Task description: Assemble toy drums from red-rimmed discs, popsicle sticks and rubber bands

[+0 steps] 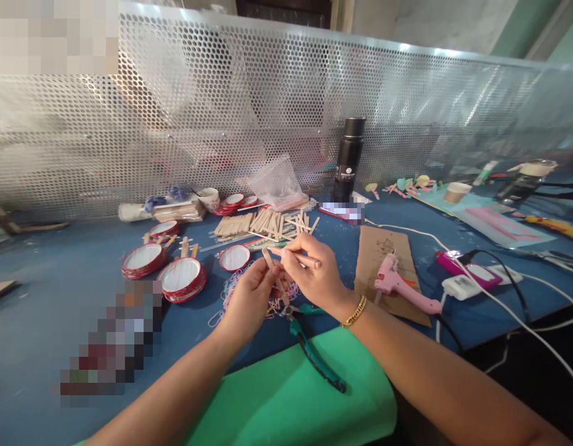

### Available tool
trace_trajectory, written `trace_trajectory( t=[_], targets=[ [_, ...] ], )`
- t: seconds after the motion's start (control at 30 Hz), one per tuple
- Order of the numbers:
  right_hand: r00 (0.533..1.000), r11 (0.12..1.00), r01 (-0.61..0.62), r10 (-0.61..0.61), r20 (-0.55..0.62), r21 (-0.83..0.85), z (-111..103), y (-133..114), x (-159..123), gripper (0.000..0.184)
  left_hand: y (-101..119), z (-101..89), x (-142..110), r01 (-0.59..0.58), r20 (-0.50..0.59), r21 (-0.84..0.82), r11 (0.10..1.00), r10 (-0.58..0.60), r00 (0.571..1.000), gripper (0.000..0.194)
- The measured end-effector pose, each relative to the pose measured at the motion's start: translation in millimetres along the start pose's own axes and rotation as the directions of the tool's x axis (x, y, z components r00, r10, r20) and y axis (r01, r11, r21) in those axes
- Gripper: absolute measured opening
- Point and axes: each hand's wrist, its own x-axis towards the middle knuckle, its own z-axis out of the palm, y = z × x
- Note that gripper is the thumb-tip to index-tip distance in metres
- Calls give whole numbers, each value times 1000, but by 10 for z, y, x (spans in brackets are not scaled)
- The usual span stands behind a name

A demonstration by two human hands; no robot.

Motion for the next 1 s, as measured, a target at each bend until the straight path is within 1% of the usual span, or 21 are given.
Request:
trace_trajectory(
  t=[0.1,0.27,0.4,0.57,0.7,0.87,1.0],
  targets=[
    [1000,1000,14,-14,24,-4,-4,-4,0,24,-10,1,9,-3,-12,3,1000,3,1000,41],
    [1000,1000,-6,6,-4,-1,-8,0,-3,23,-23,1,5,8,-3,-18,1000,-8,1000,40],
    [999,1000,-1,1,40,-3,-4,0,-7,23,-20,-8,-2,-6,-21,2,1000,6,1000,37],
    [1000,1000,-14,14,5,-8,-8,6,-9,22,6,-8,-4,-1,-8,-9,1000,1,1000,38],
    [999,1000,9,-9,42,-6,-8,1,-12,23,15,-6,-9,-3,-14,-3,1000,3,1000,38],
    [1000,1000,-15,15,14,-7,-17,2,-10,22,-3,-17,-1,5,-9,-6,1000,-5,1000,39],
    [999,1000,2,-1,53,-8,-12,-3,-10,24,-15,-22,12,1,-13,0,1000,-1,1000,39]
  ],
)
